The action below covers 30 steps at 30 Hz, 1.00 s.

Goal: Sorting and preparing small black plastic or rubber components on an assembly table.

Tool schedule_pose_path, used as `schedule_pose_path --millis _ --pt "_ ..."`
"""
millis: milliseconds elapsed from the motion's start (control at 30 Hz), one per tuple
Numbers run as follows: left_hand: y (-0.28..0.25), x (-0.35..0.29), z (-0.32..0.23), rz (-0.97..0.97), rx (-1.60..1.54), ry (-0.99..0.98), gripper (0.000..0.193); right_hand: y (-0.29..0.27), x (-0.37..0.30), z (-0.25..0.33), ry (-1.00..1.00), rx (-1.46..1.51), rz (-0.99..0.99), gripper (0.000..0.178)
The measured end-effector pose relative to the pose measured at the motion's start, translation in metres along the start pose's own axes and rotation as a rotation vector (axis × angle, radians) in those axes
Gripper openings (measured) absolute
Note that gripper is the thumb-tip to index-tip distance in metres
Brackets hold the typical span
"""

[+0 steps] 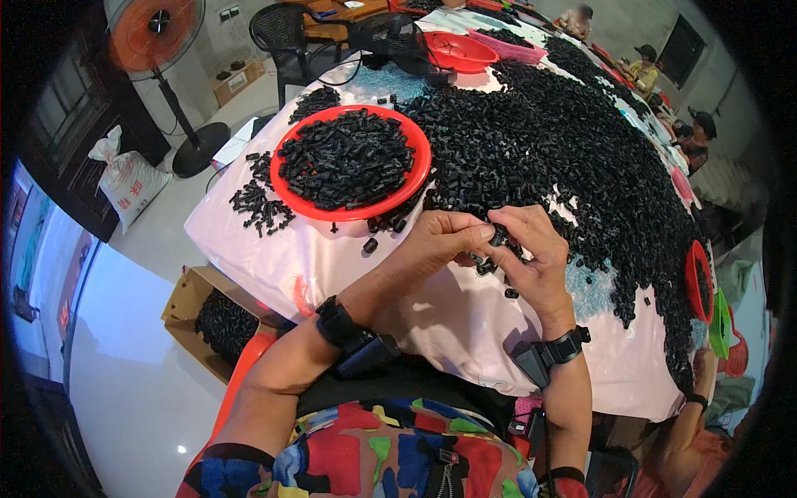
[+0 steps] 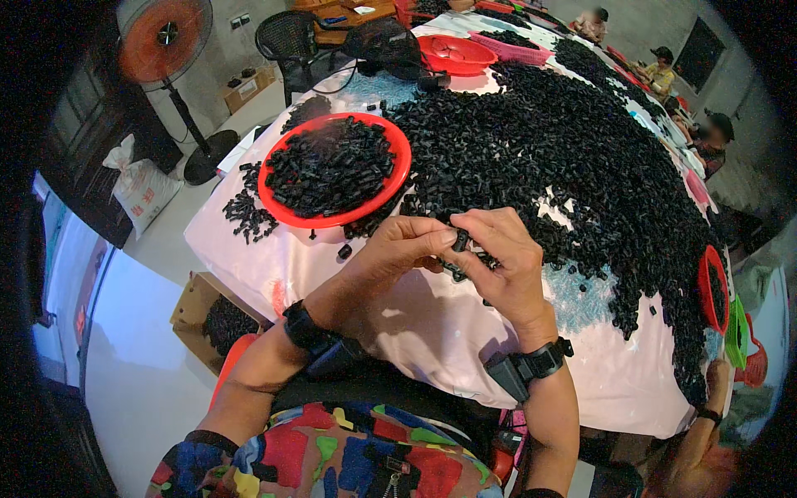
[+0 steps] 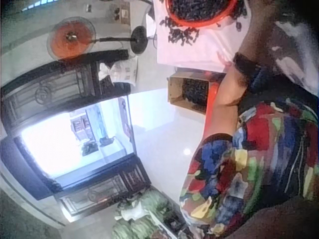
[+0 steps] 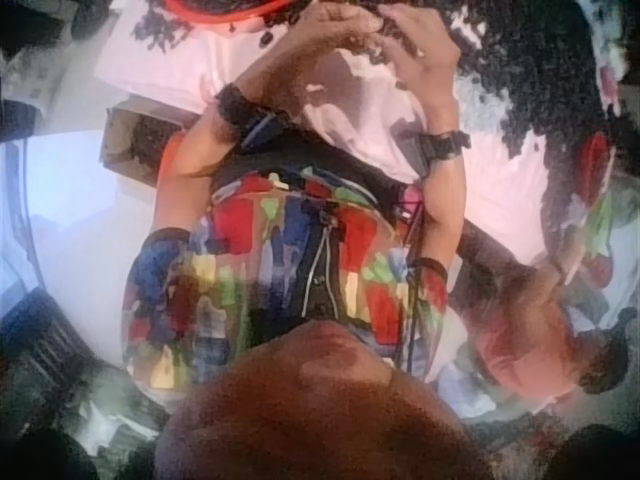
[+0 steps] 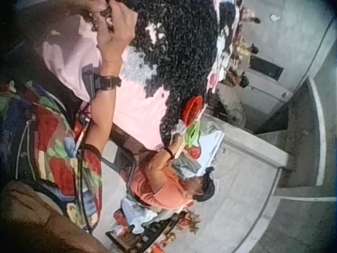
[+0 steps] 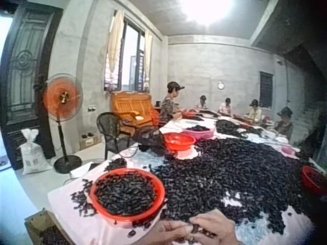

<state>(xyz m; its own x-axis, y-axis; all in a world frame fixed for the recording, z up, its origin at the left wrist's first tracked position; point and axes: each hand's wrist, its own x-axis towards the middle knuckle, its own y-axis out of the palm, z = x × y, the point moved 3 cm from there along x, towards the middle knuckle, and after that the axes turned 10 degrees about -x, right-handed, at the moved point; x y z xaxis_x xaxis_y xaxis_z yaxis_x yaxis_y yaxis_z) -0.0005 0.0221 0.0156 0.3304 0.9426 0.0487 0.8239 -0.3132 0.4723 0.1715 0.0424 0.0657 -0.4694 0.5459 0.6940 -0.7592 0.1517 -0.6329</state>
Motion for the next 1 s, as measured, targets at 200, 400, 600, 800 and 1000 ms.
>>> schedule_pose_path --millis 200,400,600,800,1000 --pt "0.001 -0.002 -0.001 0.01 -0.026 0.028 0.024 0.001 0.001 0.002 -0.005 -0.018 0.024 0.04" --pt "-0.002 -0.001 -0.001 -0.021 -0.006 -0.014 0.028 0.001 0.001 0.0 -0.041 -0.058 0.032 0.038" --pt "0.013 -0.006 -0.007 -0.003 0.065 -0.013 0.028 0.002 0.003 0.003 -0.013 -0.051 0.06 0.036" --pt "-0.019 0.006 -0.009 -0.231 -0.196 0.067 0.027 0.001 -0.007 -0.012 0.208 0.057 0.082 0.054" --pt "-0.099 0.0 -0.06 -0.394 -0.629 0.178 0.026 -0.031 -0.01 -0.034 0.505 -0.01 0.208 0.021"
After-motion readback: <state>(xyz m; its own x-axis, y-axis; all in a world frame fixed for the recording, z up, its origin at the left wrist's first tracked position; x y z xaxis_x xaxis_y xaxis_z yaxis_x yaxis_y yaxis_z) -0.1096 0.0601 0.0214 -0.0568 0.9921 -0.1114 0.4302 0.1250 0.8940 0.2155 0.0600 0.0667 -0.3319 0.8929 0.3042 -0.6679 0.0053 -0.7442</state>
